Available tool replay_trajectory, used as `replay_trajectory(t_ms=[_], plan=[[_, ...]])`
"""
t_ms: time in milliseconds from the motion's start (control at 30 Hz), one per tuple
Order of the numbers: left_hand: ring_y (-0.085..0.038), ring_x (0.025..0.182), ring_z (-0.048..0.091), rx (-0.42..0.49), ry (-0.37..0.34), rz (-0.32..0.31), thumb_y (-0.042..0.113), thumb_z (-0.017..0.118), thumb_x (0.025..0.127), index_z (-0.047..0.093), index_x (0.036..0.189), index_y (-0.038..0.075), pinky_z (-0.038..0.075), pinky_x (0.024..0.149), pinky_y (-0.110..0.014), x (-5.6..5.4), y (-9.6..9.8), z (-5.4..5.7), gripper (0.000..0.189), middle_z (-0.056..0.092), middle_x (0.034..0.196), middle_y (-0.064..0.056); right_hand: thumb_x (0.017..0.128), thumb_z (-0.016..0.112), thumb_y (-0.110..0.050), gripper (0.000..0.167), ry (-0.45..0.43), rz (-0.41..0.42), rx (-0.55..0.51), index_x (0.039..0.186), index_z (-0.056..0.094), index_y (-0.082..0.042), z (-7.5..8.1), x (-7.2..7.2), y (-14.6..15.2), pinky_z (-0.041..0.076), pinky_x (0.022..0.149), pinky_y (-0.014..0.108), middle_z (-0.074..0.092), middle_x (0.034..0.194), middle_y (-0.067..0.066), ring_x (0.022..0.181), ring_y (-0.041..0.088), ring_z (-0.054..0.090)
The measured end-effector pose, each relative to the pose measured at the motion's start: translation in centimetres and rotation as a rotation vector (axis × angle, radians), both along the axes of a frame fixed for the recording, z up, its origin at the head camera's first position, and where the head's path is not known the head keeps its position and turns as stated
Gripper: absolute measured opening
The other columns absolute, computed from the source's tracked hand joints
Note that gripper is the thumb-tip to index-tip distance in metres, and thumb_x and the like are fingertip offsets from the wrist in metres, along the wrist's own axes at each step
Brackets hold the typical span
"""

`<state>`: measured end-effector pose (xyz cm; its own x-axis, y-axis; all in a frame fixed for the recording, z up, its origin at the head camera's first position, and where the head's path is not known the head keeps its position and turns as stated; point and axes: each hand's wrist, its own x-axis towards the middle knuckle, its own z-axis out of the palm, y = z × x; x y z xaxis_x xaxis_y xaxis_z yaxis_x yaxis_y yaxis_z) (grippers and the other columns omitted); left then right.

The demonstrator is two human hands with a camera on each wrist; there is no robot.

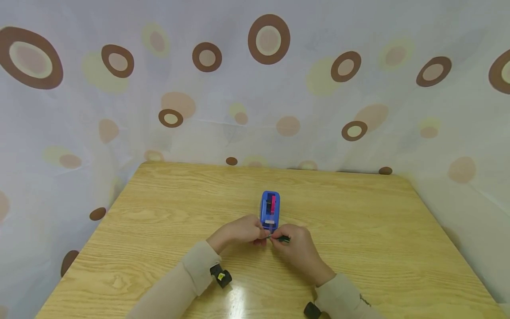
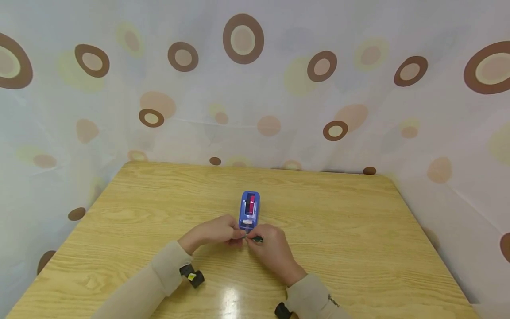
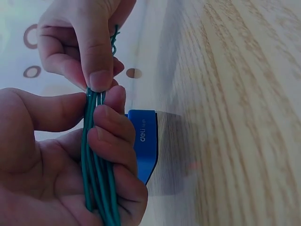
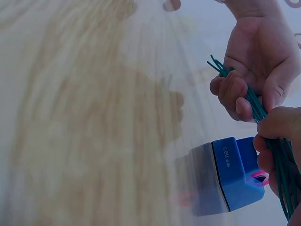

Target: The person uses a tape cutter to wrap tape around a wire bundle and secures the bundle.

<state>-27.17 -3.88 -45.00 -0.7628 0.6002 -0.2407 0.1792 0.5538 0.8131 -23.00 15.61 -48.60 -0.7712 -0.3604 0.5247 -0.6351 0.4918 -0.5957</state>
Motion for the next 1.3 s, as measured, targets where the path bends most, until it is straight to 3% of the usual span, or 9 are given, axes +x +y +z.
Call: replay_trajectory(t_ms=[267, 400, 600, 1033, 1300], plan=[[-0.008, 0.049, 0.034, 0.045, -0.052, 0.039, 0.015, 0.06, 0.097, 0.073, 0.074, -0.005, 0.024, 0.048, -0.022, -0.3, 0.0, -0.4, 0.033, 0.043, 0.052, 0.005, 0.076, 0.079, 0.008, 0.017, 0.022, -0.018, 0.018, 0.078, 0.073, -0.008, 0.1, 0.1, -0.2, 0.056, 0.069, 0.028, 0.072, 0.081, -0.002, 0.076, 0.01, 0.068], [-0.007, 0.046, 0.031, 0.053, -0.047, 0.053, 0.014, 0.06, 0.096, 0.073, 0.073, -0.005, 0.022, 0.045, -0.022, -0.2, -0.1, -0.4, 0.033, 0.041, 0.05, 0.006, 0.077, 0.078, 0.007, 0.016, -0.058, -0.022, 0.013, 0.079, 0.074, -0.008, 0.4, 0.2, -0.2, 0.056, 0.069, 0.027, 0.073, 0.081, 0.0, 0.076, 0.009, 0.067], [-0.01, 0.054, 0.042, 0.061, -0.009, 0.087, 0.011, 0.06, 0.096, 0.074, 0.075, -0.002, 0.031, 0.05, -0.023, -0.1, -0.1, -0.8, 0.028, 0.059, 0.064, 0.0, 0.08, 0.078, 0.003, 0.014, -0.171, -0.037, -0.006, 0.079, 0.074, -0.01, 0.8, 0.2, -0.2, 0.055, 0.07, 0.028, 0.073, 0.081, -0.001, 0.076, 0.008, 0.065], [-0.011, 0.062, 0.048, 0.046, 0.084, 0.208, 0.019, 0.068, 0.095, 0.076, 0.074, 0.008, 0.037, 0.055, -0.026, 0.7, 0.0, -0.9, 0.024, 0.062, 0.066, 0.004, 0.083, 0.08, -0.006, 0.009, -0.398, -0.06, -0.119, 0.079, 0.075, -0.013, 0.6, -0.2, 0.1, 0.053, 0.071, 0.026, 0.071, 0.083, -0.004, 0.079, 0.013, 0.063], [-0.009, 0.062, 0.05, 0.059, 0.165, 0.23, 0.014, 0.069, 0.093, 0.076, 0.072, 0.012, 0.038, 0.055, -0.025, 1.1, 0.2, -1.2, 0.022, 0.064, 0.068, 0.006, 0.082, 0.081, -0.008, 0.008, -0.492, -0.062, -0.144, 0.081, 0.074, -0.012, 0.7, -0.5, 0.3, 0.053, 0.068, 0.027, 0.071, 0.08, -0.003, 0.075, 0.016, 0.062]])
